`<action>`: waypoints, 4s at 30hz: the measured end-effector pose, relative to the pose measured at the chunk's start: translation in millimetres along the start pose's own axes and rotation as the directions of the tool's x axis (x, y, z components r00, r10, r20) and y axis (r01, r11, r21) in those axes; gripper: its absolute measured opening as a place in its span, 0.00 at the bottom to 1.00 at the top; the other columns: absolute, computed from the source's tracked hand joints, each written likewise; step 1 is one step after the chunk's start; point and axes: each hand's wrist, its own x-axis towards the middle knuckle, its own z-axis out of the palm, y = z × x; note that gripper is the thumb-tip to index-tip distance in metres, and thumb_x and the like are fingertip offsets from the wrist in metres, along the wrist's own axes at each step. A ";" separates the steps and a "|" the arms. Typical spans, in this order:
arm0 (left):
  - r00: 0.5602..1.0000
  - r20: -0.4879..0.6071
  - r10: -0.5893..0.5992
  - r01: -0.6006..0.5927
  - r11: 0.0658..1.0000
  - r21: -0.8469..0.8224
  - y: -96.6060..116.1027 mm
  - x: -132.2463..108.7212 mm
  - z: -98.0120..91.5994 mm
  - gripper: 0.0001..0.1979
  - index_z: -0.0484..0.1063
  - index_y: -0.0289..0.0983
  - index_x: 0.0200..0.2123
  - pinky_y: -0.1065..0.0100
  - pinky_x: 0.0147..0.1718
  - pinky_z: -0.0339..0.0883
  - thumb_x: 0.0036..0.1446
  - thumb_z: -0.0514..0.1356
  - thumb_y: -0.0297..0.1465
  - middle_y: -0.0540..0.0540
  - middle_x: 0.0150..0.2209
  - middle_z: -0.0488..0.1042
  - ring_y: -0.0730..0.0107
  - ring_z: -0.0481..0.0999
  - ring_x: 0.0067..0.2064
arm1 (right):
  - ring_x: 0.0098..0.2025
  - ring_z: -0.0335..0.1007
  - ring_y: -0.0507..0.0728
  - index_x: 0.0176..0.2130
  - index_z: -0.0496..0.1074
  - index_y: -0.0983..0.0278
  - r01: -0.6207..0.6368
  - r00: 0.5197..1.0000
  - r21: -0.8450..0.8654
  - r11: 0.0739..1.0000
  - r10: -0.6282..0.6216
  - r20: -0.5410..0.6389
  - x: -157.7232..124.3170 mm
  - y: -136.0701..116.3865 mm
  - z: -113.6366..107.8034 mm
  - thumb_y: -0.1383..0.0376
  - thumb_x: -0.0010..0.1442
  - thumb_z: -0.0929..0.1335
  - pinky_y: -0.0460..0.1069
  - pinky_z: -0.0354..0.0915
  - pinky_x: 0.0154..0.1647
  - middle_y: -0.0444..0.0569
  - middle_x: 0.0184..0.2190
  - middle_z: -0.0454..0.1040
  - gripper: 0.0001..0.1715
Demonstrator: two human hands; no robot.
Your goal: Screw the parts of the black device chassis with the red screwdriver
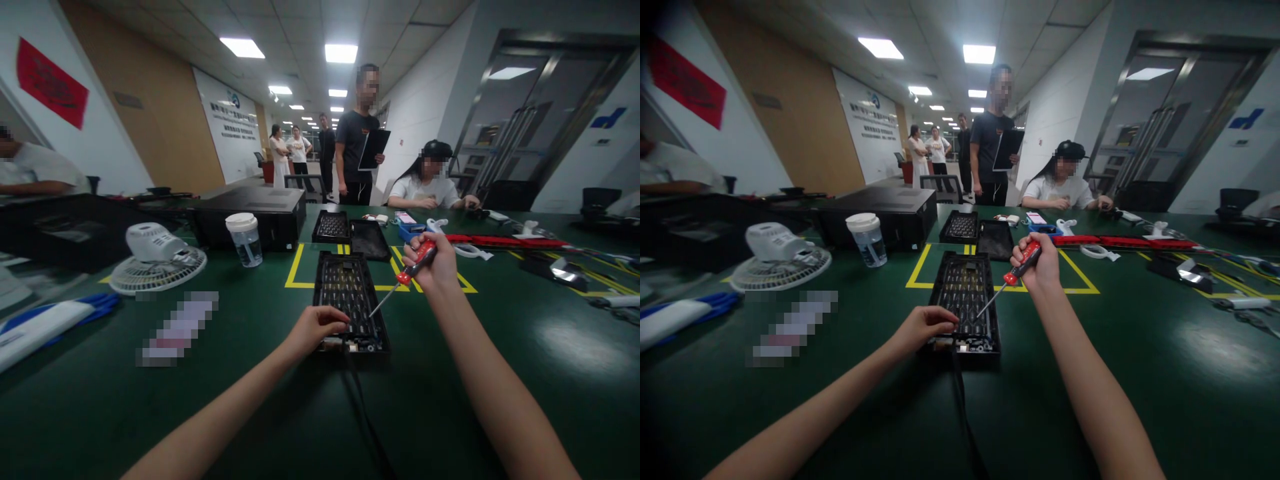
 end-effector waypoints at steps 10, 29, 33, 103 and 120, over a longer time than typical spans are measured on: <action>0.989 -0.077 -0.122 0.091 0.941 -0.325 2.4 -23.6 15.3 0.16 0.70 0.35 0.38 0.66 0.41 0.68 0.43 0.66 0.28 0.46 0.38 0.77 0.67 0.75 0.41 | 0.13 0.49 0.45 0.21 0.58 0.64 0.105 0.973 0.038 0.994 -0.111 0.204 -31.9 2.7 30.3 0.64 0.49 0.62 0.41 0.49 0.10 0.39 0.17 0.56 0.09; 0.990 -0.094 -0.102 0.068 0.947 -0.314 1.1 -26.9 16.7 0.14 0.71 0.36 0.37 0.65 0.41 0.69 0.45 0.65 0.30 0.47 0.37 0.76 0.69 0.75 0.39 | 0.11 0.49 0.46 0.21 0.57 0.63 0.128 0.947 0.031 0.991 -0.131 0.293 -43.8 8.7 38.9 0.63 0.49 0.61 0.41 0.48 0.09 0.39 0.16 0.56 0.09; 0.990 -0.100 -0.099 0.069 0.962 -0.264 3.8 -27.3 16.3 0.14 0.71 0.35 0.37 0.63 0.43 0.68 0.45 0.65 0.31 0.45 0.38 0.76 0.66 0.75 0.41 | 0.11 0.49 0.46 0.20 0.57 0.63 0.133 0.937 0.019 0.991 -0.132 0.322 -45.4 8.9 39.8 0.62 0.49 0.62 0.41 0.49 0.08 0.39 0.16 0.55 0.10; 0.903 0.326 0.282 -0.387 0.201 0.900 -18.7 -26.2 5.0 0.18 0.62 0.41 0.52 0.53 0.54 0.53 0.59 0.52 0.35 0.47 0.53 0.69 0.61 0.67 0.54 | 0.11 0.56 0.47 0.23 0.63 0.67 0.056 0.817 -0.144 0.988 0.038 0.575 -29.9 52.9 44.2 0.67 0.54 0.63 0.43 0.53 0.08 0.42 0.17 0.63 0.09; 0.904 0.363 0.225 -0.414 0.256 0.873 -17.1 -25.6 -2.5 0.18 0.60 0.42 0.54 0.57 0.55 0.52 0.60 0.50 0.35 0.48 0.54 0.68 0.67 0.68 0.53 | 0.12 0.57 0.48 0.24 0.64 0.67 0.035 0.805 -0.185 0.982 0.083 0.587 -30.3 60.6 45.7 0.68 0.55 0.63 0.43 0.53 0.09 0.42 0.18 0.64 0.08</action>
